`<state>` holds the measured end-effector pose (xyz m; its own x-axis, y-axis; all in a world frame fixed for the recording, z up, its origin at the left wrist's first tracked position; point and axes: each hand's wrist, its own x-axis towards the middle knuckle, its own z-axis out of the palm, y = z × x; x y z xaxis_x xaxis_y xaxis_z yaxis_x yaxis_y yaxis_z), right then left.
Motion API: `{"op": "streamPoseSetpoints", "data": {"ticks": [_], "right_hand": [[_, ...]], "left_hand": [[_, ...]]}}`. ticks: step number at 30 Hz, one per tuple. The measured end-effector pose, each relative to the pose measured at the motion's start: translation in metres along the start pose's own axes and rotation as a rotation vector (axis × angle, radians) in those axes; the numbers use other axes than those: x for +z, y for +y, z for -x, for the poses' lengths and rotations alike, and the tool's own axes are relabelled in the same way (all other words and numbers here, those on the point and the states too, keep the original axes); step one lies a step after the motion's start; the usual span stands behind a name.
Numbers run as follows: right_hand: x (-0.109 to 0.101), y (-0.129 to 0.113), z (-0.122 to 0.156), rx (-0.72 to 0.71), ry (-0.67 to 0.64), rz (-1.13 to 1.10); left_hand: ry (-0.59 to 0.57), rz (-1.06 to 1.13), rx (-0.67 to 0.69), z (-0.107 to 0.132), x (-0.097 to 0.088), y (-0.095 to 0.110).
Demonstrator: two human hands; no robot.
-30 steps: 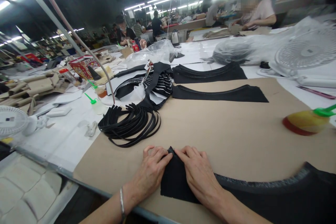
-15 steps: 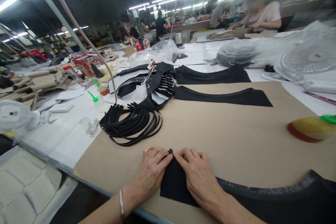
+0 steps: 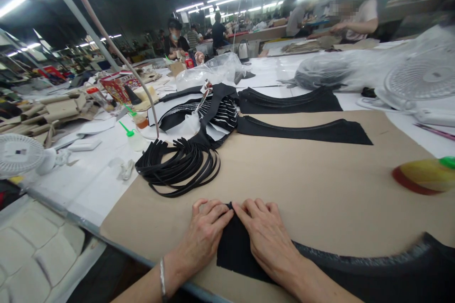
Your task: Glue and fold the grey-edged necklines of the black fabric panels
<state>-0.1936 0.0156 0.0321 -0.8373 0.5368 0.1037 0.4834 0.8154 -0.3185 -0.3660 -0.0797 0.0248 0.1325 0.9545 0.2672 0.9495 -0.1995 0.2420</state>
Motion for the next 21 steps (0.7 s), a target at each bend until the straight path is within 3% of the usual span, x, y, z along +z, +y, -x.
{"op": "streamPoseSetpoints", "data": {"ticks": [13,21], "right_hand": [[0.022,-0.013,-0.002,-0.022,0.066,0.185],[-0.010,-0.002,-0.004,0.038,-0.031,-0.040]], "left_hand": [[0.096,-0.104,0.055,0.009,-0.001,0.004],[0.076,-0.045,0.015,0.008,-0.006,0.003]]}}
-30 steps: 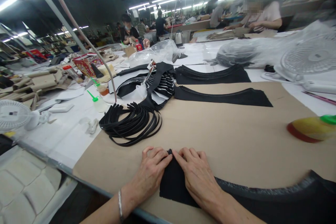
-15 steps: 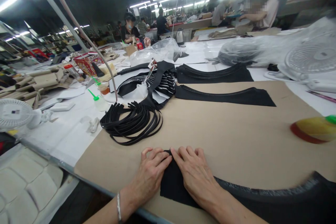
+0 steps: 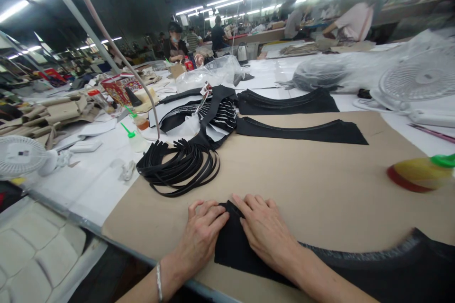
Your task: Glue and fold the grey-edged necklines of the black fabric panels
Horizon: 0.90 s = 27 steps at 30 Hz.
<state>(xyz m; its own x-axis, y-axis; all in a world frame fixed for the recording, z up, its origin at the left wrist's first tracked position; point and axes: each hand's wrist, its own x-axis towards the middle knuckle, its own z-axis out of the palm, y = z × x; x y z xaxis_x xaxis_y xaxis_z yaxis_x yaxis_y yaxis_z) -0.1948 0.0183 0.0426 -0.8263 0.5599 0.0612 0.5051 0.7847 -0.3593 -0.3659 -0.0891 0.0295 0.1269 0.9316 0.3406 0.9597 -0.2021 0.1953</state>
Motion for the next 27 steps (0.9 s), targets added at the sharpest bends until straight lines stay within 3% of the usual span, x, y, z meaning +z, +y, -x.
{"op": "streamPoseSetpoints", "data": {"ticks": [7,13,18,27], "right_hand": [[0.003,0.005,0.010,0.031,0.043,-0.170],[0.004,0.006,0.012,0.014,0.066,-0.177],[0.002,0.009,0.014,-0.004,0.065,-0.160],[-0.002,-0.008,-0.015,0.070,0.048,0.004]], "left_hand": [[0.040,0.095,-0.077,-0.016,-0.005,0.006],[-0.086,0.119,-0.054,-0.031,-0.004,0.001],[-0.109,0.129,-0.039,-0.030,-0.003,-0.005],[-0.143,0.171,-0.112,-0.030,-0.004,-0.003]]}}
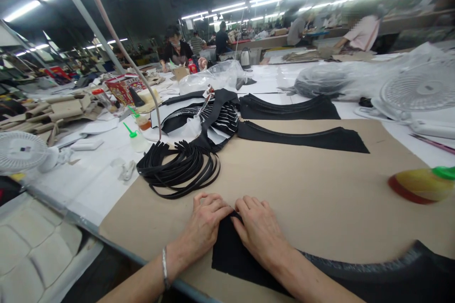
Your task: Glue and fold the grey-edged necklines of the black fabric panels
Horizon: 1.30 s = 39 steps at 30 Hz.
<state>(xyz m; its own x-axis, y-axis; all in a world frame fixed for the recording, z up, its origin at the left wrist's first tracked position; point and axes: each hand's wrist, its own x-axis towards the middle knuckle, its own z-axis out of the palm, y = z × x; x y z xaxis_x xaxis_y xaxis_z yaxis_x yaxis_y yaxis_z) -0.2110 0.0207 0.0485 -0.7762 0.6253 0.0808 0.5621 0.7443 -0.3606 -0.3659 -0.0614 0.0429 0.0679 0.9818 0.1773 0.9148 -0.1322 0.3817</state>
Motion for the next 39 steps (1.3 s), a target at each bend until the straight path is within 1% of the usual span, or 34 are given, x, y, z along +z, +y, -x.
{"op": "streamPoseSetpoints", "data": {"ticks": [7,16,22,26,31,35,39], "right_hand": [[0.008,-0.006,-0.007,-0.012,-0.020,0.141],[0.005,-0.015,-0.010,0.001,-0.087,0.185],[0.009,-0.016,-0.009,0.018,-0.085,0.216],[0.009,-0.012,-0.009,0.011,-0.085,0.175],[0.000,-0.001,-0.008,-0.003,-0.077,0.095],[-0.004,0.009,0.000,0.015,-0.064,-0.010],[-0.001,0.013,0.011,0.036,-0.069,-0.147]], "left_hand": [[-0.010,0.027,-0.019,0.002,0.003,-0.002],[0.027,0.023,-0.016,0.002,0.005,-0.004],[0.044,0.020,-0.008,0.002,0.006,-0.004],[0.022,0.018,-0.016,0.002,0.004,-0.003],[0.004,0.011,-0.027,0.002,0.002,-0.001],[0.001,-0.001,-0.024,0.001,0.002,-0.002],[0.001,-0.021,-0.028,-0.003,0.001,0.000]]}}
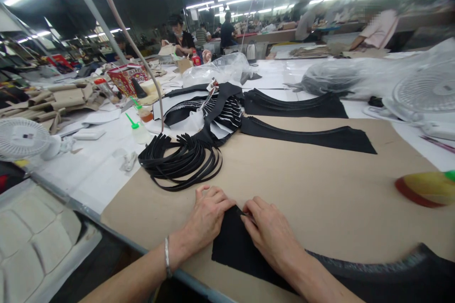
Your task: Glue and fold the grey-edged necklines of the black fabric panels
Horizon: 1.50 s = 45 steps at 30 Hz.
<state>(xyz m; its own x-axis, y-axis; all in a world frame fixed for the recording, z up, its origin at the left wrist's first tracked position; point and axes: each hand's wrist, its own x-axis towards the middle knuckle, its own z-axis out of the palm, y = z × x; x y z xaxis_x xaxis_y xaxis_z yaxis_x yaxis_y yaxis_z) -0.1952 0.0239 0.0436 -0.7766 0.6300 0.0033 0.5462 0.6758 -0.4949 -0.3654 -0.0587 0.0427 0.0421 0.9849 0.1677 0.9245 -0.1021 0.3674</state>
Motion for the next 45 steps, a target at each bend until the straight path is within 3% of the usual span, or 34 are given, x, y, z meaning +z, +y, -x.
{"op": "streamPoseSetpoints", "data": {"ticks": [6,12,17,24,32,39,45], "right_hand": [[0.012,0.003,0.012,-0.152,0.145,0.079],[0.032,0.014,0.024,-0.323,0.302,0.167],[0.035,0.017,0.026,-0.320,0.333,0.168],[0.033,0.017,0.028,-0.278,0.280,0.172],[0.031,0.017,0.028,-0.280,0.290,0.206],[0.035,0.018,0.029,-0.288,0.299,0.222],[0.032,0.017,0.029,-0.302,0.319,0.253]], "left_hand": [[0.036,-0.056,0.049,-0.005,0.001,0.004],[0.151,-0.120,0.030,-0.005,0.009,0.004],[0.097,-0.184,0.151,-0.012,0.003,0.004],[-0.029,-0.394,0.467,-0.022,-0.008,0.004],[-0.095,-0.582,0.594,-0.024,-0.008,0.003],[-0.119,-0.521,0.532,-0.025,-0.002,0.000],[-0.081,-0.166,0.169,-0.026,0.007,0.002]]}}
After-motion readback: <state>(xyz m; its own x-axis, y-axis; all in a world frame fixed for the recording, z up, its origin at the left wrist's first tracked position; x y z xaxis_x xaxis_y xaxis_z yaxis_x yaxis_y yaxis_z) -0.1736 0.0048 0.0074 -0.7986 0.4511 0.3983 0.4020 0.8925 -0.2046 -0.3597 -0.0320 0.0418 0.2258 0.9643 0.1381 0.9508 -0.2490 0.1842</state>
